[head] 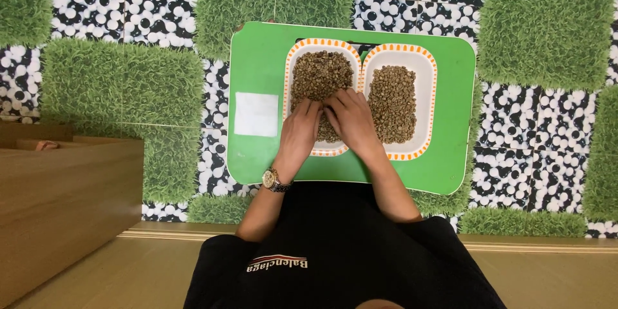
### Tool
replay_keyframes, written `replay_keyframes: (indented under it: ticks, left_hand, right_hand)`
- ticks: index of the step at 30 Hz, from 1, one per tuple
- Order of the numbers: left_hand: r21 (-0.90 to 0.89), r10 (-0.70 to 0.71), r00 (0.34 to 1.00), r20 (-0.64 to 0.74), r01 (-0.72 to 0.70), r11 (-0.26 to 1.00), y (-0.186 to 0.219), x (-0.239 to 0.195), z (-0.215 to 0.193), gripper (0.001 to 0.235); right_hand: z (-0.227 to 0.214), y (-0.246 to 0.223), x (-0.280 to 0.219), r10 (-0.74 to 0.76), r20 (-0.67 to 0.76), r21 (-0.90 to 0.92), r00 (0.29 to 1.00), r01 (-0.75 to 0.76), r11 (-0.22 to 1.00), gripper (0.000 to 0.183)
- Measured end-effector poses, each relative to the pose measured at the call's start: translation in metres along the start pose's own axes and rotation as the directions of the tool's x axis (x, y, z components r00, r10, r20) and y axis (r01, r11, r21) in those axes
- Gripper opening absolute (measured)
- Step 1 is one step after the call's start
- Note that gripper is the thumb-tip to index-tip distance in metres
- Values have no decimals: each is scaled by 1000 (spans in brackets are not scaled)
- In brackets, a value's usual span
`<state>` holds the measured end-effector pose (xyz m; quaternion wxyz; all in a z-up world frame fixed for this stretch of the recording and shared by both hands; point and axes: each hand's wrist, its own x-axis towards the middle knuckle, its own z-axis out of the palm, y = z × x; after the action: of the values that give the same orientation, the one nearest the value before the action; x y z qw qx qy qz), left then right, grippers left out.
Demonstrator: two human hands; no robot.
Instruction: The person sorts small brown seeds by hand between two white trays placed on a green cutting board. The hands repeatedly scoop and transfer seeds from one tray to the other, maintaining a steady sorting motion throughout the clip.
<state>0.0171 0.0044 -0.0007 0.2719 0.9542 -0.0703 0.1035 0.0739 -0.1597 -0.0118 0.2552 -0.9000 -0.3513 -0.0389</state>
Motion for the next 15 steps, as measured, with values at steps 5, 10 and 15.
replay_keyframes:
  ticks: [5,10,15]
  left_hand:
    - [-28,-11,999,-41,10,1000,0,-1,-1,8]
    - [-60,-18,999,-44,15,998,4,0,-6,10]
    - [-143,-12,999,-49,4,990,8,0,-14,13]
  right_hand:
    - [-9,-7,2,-18,-55,42,998,21,999,9]
    - [-14,-10,2,-15,-77,69,997,21,997,8]
    - [-22,-14,-1,21,-134,139,991,-2,990,7]
